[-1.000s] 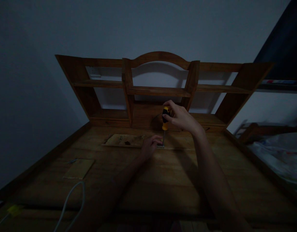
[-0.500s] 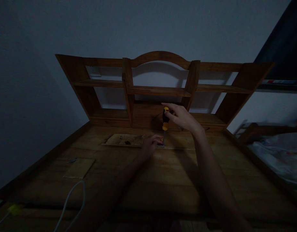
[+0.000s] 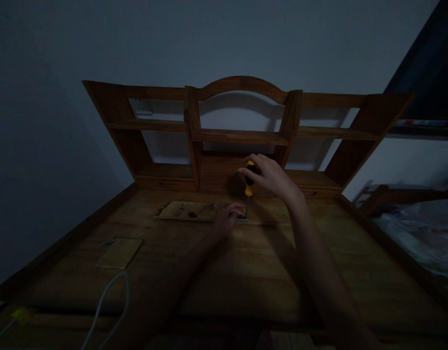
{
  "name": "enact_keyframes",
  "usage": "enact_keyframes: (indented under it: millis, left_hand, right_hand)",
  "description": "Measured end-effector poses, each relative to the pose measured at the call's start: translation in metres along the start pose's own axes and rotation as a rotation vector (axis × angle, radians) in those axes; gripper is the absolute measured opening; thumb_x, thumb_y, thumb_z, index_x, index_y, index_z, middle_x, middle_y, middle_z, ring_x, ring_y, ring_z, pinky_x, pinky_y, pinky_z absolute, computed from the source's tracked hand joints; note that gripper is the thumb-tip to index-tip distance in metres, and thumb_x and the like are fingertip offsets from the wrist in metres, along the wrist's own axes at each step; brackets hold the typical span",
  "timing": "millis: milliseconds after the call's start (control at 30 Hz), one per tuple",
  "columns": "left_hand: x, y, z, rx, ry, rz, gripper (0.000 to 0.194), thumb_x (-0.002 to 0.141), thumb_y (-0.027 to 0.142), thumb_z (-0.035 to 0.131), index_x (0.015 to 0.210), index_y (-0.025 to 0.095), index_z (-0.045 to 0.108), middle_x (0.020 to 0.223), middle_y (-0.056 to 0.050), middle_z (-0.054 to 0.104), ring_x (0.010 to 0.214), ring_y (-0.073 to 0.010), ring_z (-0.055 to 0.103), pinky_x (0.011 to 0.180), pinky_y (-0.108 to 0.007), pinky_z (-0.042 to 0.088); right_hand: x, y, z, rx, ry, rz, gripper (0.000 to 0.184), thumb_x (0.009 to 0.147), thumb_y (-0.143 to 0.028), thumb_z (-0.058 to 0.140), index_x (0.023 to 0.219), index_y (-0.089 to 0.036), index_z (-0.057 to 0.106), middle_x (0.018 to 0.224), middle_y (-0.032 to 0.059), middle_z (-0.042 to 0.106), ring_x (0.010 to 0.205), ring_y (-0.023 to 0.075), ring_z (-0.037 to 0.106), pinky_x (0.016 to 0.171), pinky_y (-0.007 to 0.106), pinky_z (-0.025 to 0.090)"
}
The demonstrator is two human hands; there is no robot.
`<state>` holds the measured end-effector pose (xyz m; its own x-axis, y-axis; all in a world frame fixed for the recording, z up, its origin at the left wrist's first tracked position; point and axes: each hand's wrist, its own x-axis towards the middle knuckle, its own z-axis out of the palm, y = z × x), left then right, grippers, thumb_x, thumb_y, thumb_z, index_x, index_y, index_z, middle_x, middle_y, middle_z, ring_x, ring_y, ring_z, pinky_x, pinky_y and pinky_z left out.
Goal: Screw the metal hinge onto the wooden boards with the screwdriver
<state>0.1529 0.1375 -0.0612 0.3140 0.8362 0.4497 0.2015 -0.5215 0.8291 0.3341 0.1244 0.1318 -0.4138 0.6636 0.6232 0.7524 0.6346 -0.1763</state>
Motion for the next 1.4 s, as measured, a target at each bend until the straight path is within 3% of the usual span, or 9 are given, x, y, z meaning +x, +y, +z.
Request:
enact_keyframes:
  millis: [233,400,533,767,1000,1100,1200,1300,1400]
  left_hand:
    - [-0.001,0.002,-0.001,0.023,-0.011,-0.011,0.034,0.088,0.016,0.041,0.112,0.018,0.065,0.095,-0.001,0.072,0.094,-0.0157,0.067,0.094,-0.034,0.048]
    - [-0.001,0.005,-0.002,0.025,-0.023,-0.017,0.035,0.087,0.015,0.041,0.114,0.018,0.064,0.094,0.0,0.072,0.09,-0.0147,0.068,0.09,-0.031,0.049]
    - [-0.001,0.004,-0.002,0.05,-0.019,-0.024,0.035,0.087,0.016,0.041,0.113,0.018,0.064,0.093,0.0,0.072,0.088,-0.0154,0.068,0.09,-0.031,0.049]
    - [-0.001,0.004,-0.002,0.053,-0.02,-0.033,0.035,0.088,0.018,0.041,0.115,0.018,0.064,0.095,0.0,0.072,0.089,-0.0155,0.068,0.09,-0.032,0.049]
    - [-0.001,0.005,-0.002,0.047,-0.014,-0.026,0.034,0.088,0.017,0.041,0.111,0.018,0.066,0.1,-0.002,0.071,0.089,-0.0161,0.068,0.087,-0.031,0.05]
    - [-0.001,0.006,-0.003,0.042,-0.023,-0.029,0.035,0.088,0.016,0.04,0.113,0.017,0.065,0.096,-0.002,0.072,0.089,-0.0158,0.068,0.088,-0.031,0.049]
    - [-0.001,0.005,-0.002,0.048,-0.019,-0.012,0.035,0.088,0.017,0.041,0.113,0.017,0.065,0.097,-0.002,0.072,0.09,-0.0159,0.068,0.09,-0.032,0.049]
    - [0.0,0.003,-0.002,0.046,-0.013,-0.006,0.034,0.088,0.017,0.041,0.112,0.018,0.065,0.099,-0.001,0.071,0.091,-0.0153,0.068,0.092,-0.032,0.048]
    - [-0.001,0.004,-0.002,0.044,-0.02,-0.02,0.034,0.089,0.017,0.041,0.113,0.018,0.065,0.094,0.0,0.072,0.092,-0.015,0.067,0.092,-0.031,0.048]
  right_hand:
    - [-0.001,-0.001,-0.009,0.153,-0.062,-0.083,0.046,0.087,-0.014,0.052,0.133,-0.021,0.056,0.125,0.0028,0.059,0.107,0.0191,0.058,0.097,0.032,0.044]
    - [0.0,0.006,-0.005,0.073,-0.017,-0.053,0.031,0.093,-0.034,0.059,0.122,-0.021,0.06,0.113,0.0053,0.062,0.098,0.0202,0.058,0.089,0.033,0.044]
    - [0.001,0.01,0.002,-0.076,0.013,0.031,0.039,0.092,-0.054,0.058,0.107,-0.017,0.058,0.103,0.0089,0.06,0.091,0.0239,0.057,0.084,0.036,0.045]
    - [-0.002,0.003,-0.011,0.123,-0.079,-0.011,0.039,0.091,-0.027,0.057,0.129,-0.021,0.058,0.113,0.0038,0.063,0.099,0.0198,0.059,0.087,0.03,0.044]
    - [0.0,-0.001,-0.002,0.035,-0.005,0.025,0.035,0.094,-0.05,0.059,0.109,-0.018,0.061,0.093,0.0042,0.066,0.084,0.0204,0.062,0.074,0.03,0.044]
    - [0.0,-0.004,0.001,-0.019,-0.008,0.036,0.042,0.096,-0.053,0.053,0.117,-0.017,0.058,0.107,0.0086,0.066,0.097,0.0253,0.062,0.083,0.035,0.046]
    - [-0.001,-0.006,-0.003,0.01,-0.048,0.042,0.05,0.097,-0.04,0.05,0.141,-0.016,0.048,0.129,0.0116,0.058,0.114,0.0277,0.057,0.095,0.039,0.044]
    - [-0.002,-0.007,-0.008,0.044,-0.079,0.063,0.051,0.094,-0.027,0.049,0.144,-0.016,0.049,0.117,0.0093,0.064,0.104,0.0246,0.062,0.087,0.033,0.046]
    - [-0.001,-0.007,-0.009,0.061,-0.045,0.038,0.039,0.095,-0.035,0.054,0.131,-0.019,0.059,0.101,0.0052,0.067,0.088,0.0203,0.063,0.076,0.028,0.045]
